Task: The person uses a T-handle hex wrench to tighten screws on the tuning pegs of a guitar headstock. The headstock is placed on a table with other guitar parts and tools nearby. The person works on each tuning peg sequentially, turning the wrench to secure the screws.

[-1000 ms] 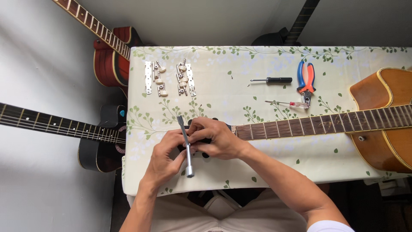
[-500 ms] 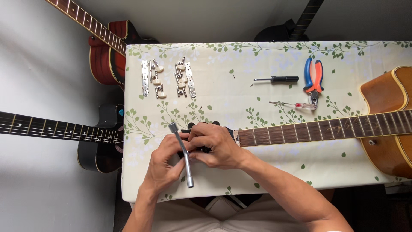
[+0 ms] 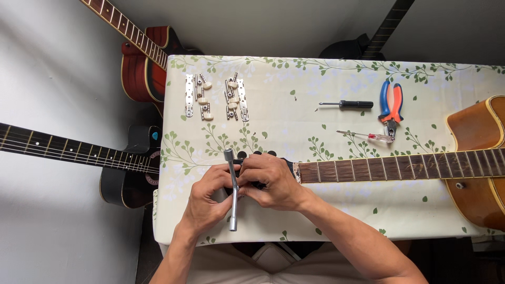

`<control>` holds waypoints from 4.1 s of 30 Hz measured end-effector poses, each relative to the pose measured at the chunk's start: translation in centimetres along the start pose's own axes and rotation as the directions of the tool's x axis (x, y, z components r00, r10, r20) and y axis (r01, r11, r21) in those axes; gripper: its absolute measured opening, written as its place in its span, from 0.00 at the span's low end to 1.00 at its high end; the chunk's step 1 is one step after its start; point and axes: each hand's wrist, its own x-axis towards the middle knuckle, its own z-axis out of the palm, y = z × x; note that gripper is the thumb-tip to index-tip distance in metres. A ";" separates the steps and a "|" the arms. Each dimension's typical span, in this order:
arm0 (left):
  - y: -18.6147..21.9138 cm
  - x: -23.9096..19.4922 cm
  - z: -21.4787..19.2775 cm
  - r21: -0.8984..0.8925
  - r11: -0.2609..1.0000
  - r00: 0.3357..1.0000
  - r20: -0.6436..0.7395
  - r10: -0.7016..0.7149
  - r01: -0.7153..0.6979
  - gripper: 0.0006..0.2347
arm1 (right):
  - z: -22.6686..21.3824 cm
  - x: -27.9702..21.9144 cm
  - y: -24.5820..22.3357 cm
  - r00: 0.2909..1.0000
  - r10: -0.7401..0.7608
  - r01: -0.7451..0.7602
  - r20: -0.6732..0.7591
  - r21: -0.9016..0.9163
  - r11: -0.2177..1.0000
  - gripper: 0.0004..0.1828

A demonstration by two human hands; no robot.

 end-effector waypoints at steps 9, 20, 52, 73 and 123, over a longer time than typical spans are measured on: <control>0.3 0.2 0.0 0.052 0.999 1.000 -0.003 -0.002 0.002 0.04 | -0.4 0.0 -0.3 0.999 0.002 0.000 0.037 -0.045 0.999 0.07; 0.8 0.5 -0.3 0.135 0.987 0.993 -0.065 0.102 -0.092 0.04 | -0.9 0.6 -1.0 0.997 0.010 -0.005 0.073 -0.065 0.998 0.07; -0.2 -0.2 0.2 0.040 0.999 0.997 -0.070 0.027 -0.024 0.01 | -3.6 2.4 -2.6 0.959 0.259 -0.171 -0.117 0.491 0.855 0.07; -1.0 -1.1 0.3 0.096 0.995 1.000 0.022 -0.007 0.004 0.07 | -2.6 -1.3 -7.0 0.915 -0.216 0.169 -0.340 -0.164 0.972 0.05; -1.7 -1.2 0.6 0.192 0.977 0.994 -0.034 0.100 -0.092 0.06 | -6.9 8.0 -4.1 0.677 0.328 -0.059 0.659 -0.395 0.917 0.03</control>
